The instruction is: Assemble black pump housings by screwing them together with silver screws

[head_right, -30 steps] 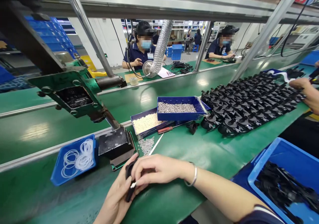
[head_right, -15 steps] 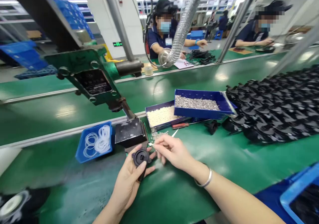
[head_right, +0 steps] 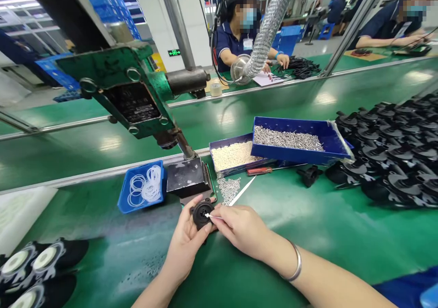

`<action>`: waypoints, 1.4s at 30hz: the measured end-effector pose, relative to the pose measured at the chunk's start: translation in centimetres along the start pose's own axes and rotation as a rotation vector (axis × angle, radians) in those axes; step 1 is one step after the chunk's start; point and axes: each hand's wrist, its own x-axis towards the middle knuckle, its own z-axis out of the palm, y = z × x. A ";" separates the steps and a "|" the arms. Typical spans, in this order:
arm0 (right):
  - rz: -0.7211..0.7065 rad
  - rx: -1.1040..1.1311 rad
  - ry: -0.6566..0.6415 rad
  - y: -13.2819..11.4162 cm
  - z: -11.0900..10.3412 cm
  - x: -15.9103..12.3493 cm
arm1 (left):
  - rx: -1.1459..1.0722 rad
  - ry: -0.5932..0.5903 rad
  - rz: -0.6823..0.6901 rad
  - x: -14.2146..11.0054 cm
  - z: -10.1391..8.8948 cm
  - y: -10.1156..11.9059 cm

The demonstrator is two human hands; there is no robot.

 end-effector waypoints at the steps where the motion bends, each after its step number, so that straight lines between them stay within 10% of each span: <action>1: -0.032 -0.051 0.018 0.0 0.0 0.0 | 0.012 -0.009 0.009 0.0 0.0 -0.1; 24: -0.276 -0.369 0.019 0.0 1.7 -1.0 | 1.176 -0.093 0.552 -0.3 -2.1 -1.4; 33: -0.114 -0.310 -0.060 0.1 -1.0 0.6 | 0.555 -0.083 0.122 -0.1 -1.6 -2.3; 42: 0.347 -0.611 0.315 7.4 -7.3 -5.8 | 0.220 -0.035 -0.005 -0.5 0.8 -1.9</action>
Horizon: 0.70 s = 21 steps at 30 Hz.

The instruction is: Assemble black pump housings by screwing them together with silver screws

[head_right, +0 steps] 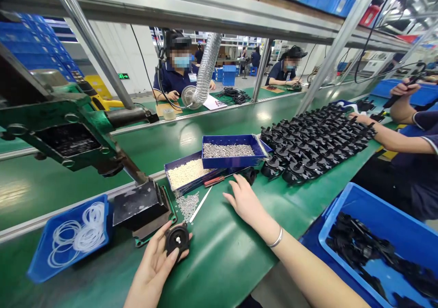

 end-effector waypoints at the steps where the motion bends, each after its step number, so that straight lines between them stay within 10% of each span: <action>1: 0.020 -0.031 0.001 1.1 0.5 -0.5 | -0.004 0.000 -0.010 -0.1 0.1 -0.1; 6: 0.094 -0.040 -0.090 3.1 0.4 -1.6 | -0.003 0.000 -0.019 -0.2 0.3 -0.3; 15: 0.339 0.645 -0.879 1.5 -12.9 -3.4 | -0.062 -0.001 -0.053 -0.2 -0.4 0.8; 21: 0.648 1.166 -0.603 -3.3 -8.0 -2.2 | -0.049 -0.148 -0.067 -0.3 -0.5 0.9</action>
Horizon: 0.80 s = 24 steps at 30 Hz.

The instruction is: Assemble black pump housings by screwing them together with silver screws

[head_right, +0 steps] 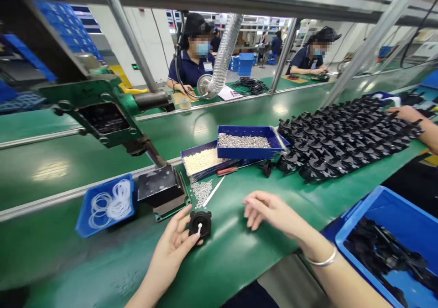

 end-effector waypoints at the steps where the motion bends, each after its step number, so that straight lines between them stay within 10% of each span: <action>1: 0.025 0.170 -0.061 0.3 1.9 1.0 | 0.021 -0.011 0.008 -0.1 -0.1 0.2; 6: 0.278 0.644 -0.458 1.3 10.0 2.5 | 0.381 -0.045 0.241 -1.9 -0.3 2.1; 12: 0.447 0.584 -0.354 2.8 11.5 2.9 | 0.897 -0.045 0.431 -5.6 -2.4 5.4; 15: 0.454 0.520 -0.312 3.8 10.9 3.6 | 1.165 0.212 0.360 -8.7 -5.6 6.4; 20: 0.446 0.544 -0.159 4.9 9.4 4.7 | 1.658 1.014 -0.023 -15.7 -13.6 5.3; 24: 0.431 0.521 -0.109 4.1 9.1 5.4 | 1.942 0.964 -0.265 -19.7 -17.2 3.0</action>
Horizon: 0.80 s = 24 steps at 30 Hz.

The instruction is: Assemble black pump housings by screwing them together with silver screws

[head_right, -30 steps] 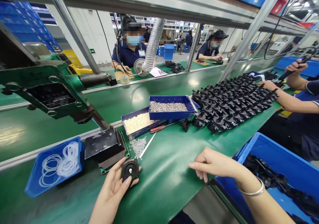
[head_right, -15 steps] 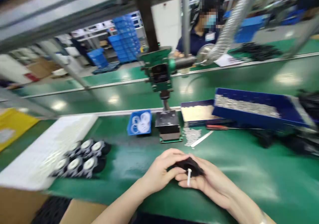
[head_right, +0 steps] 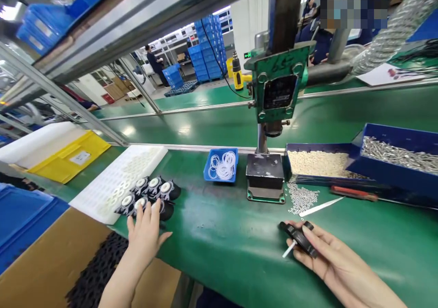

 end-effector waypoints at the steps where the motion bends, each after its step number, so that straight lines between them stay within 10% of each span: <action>1: -0.005 -0.015 -0.002 -0.3 0.3 0.0 | 0.043 0.000 0.030 -0.4 0.4 -0.5; 11: -0.094 -0.080 -0.050 -3.4 2.7 -0.9 | -0.273 0.067 0.319 1.7 -0.1 0.7; 24: -0.337 -0.233 -0.198 -5.5 6.5 1.0 | -1.030 -0.423 0.758 4.6 -2.8 18.0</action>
